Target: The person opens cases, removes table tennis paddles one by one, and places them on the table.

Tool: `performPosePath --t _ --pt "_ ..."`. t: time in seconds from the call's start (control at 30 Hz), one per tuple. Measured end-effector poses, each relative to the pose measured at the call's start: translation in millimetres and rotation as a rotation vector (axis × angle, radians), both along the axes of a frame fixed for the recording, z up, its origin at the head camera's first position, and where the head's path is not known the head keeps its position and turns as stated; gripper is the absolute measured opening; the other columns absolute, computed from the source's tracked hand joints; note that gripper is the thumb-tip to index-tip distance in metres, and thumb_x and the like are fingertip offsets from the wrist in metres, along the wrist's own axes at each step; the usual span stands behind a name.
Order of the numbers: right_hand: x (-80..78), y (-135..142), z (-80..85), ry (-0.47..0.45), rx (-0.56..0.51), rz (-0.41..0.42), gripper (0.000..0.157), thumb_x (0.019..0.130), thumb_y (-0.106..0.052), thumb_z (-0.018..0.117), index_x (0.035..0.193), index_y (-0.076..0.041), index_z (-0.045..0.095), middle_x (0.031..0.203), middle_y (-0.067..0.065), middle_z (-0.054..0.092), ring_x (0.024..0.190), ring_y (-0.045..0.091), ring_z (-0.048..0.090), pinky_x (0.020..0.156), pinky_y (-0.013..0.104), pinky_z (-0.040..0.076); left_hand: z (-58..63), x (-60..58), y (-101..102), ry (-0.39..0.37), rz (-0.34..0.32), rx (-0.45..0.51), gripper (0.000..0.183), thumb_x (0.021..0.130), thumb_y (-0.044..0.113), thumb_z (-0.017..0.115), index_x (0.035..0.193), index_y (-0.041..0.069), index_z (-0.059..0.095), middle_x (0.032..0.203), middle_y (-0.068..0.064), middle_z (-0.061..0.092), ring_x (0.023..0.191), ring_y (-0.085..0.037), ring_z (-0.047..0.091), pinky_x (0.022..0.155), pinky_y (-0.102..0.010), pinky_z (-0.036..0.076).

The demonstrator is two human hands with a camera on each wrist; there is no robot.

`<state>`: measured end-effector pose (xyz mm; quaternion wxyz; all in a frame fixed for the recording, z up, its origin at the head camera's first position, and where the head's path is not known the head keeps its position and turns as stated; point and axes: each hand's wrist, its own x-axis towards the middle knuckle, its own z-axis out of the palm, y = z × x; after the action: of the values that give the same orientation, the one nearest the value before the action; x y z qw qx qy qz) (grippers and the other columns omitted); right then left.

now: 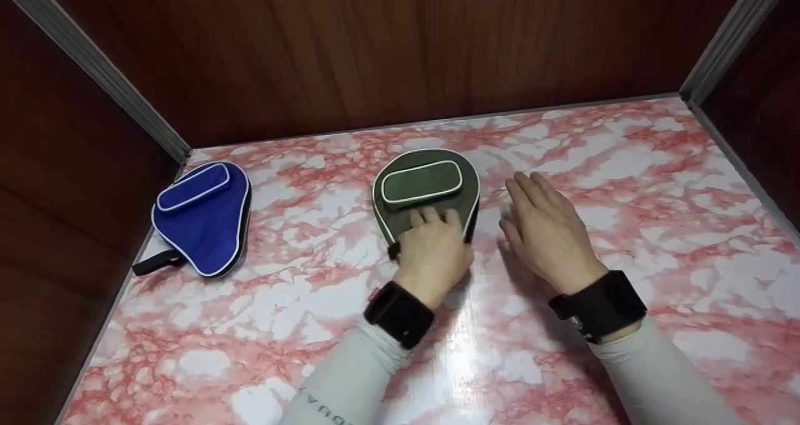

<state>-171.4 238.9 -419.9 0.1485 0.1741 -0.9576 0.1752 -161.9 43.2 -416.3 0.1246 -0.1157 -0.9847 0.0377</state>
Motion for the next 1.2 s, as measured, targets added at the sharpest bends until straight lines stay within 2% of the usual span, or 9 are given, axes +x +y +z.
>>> performPosePath --t 0.1,0.23,0.33,0.43,0.57,0.7,0.93,1.07,1.2 --pt "0.4 -2.5 0.3 -0.034 0.03 0.001 0.065 0.107 -0.02 0.069 0.161 0.01 0.047 0.167 0.03 0.045 0.159 0.048 0.036 0.127 0.063 0.03 1.8 0.6 -12.2 -0.006 0.015 0.004 0.041 0.096 0.036 0.079 0.122 0.006 0.072 0.126 -0.029 0.071 0.114 -0.043 0.071 0.069 -0.051 0.064" --pt "0.5 -6.3 0.0 -0.057 0.06 0.005 0.068 0.107 -0.021 0.069 0.162 0.01 0.045 0.167 0.03 0.044 0.158 0.048 0.036 0.126 0.066 0.03 -6.0 -0.9 -12.0 0.156 0.055 -0.091 0.007 0.101 0.019 0.067 0.103 0.012 0.069 0.111 -0.025 0.075 0.092 -0.032 0.072 0.058 -0.039 0.059" --pt "2.9 -9.4 -0.5 -0.08 0.063 0.01 0.069 0.108 -0.022 0.069 0.163 0.01 0.043 0.169 0.03 0.042 0.159 0.047 0.035 0.126 0.066 0.028 -13.7 -3.9 -7.6 0.275 0.074 -0.182 0.008 0.102 0.015 0.061 0.097 0.015 0.067 0.1 -0.021 0.077 0.081 -0.027 0.071 0.054 -0.033 0.054" --pt "5.6 -11.6 -1.0 -0.081 0.059 0.009 0.07 0.108 -0.023 0.07 0.164 0.009 0.042 0.169 0.029 0.042 0.16 0.046 0.034 0.127 0.065 0.027 -16.7 -7.3 -3.8 0.341 0.084 -0.22 0.009 0.102 0.017 0.059 0.095 0.018 0.066 0.09 -0.015 0.076 0.077 -0.024 0.071 0.056 -0.032 0.051" --pt "6.1 -13.2 -6.5 -0.074 0.063 0.018 0.071 0.108 -0.024 0.071 0.163 0.01 0.042 0.169 0.03 0.042 0.161 0.047 0.032 0.127 0.066 0.027 -14.9 -9.6 0.5 0.364 0.064 -0.196 0.008 0.101 0.02 0.062 0.094 0.021 0.066 0.081 -0.004 0.073 0.07 -0.015 0.065 0.054 -0.03 0.049" --pt "6.4 -14.5 -12.3 -0.089 0.068 0.026 0.072 0.108 -0.026 0.071 0.163 0.01 0.042 0.169 0.03 0.042 0.16 0.048 0.033 0.126 0.067 0.028 -11.8 -9.2 3.8 0.344 0.019 -0.162 0.009 0.101 0.02 0.065 0.092 0.022 0.067 0.08 -0.001 0.071 0.068 -0.013 0.064 0.053 -0.029 0.051" --pt "9.0 -17.0 -15.9 -0.089 0.06 0.036 0.069 0.108 -0.024 0.069 0.163 0.01 0.043 0.168 0.03 0.043 0.158 0.048 0.037 0.125 0.067 0.03 -7.6 -12.9 -4.6 0.318 -0.06 0.013 0.017 0.101 0.024 0.068 0.087 0.014 0.072 0.082 -0.005 0.072 0.069 -0.021 0.069 0.057 -0.036 0.058" --pt "9.9 -19.1 -16.7 -0.082 0.04 0.038 0.064 0.11 -0.02 0.065 0.162 0.01 0.045 0.167 0.03 0.044 0.158 0.048 0.038 0.124 0.068 0.031 -3.7 -15.2 -17.6 0.274 -0.125 0.166 0.023 0.103 0.025 0.069 0.089 0.008 0.074 0.084 -0.009 0.073 0.07 -0.028 0.072 0.06 -0.042 0.059" --pt "10.0 -21.2 -17.3 -0.077 0.037 0.034 0.061 0.111 -0.02 0.062 0.162 0.009 0.045 0.167 0.03 0.044 0.157 0.047 0.039 0.124 0.068 0.031 -1.0 -15.0 -30.0 0.213 -0.154 0.321 0.024 0.105 0.023 0.067 0.091 0.005 0.072 0.087 -0.011 0.072 0.075 -0.034 0.074 0.065 -0.048 0.059"
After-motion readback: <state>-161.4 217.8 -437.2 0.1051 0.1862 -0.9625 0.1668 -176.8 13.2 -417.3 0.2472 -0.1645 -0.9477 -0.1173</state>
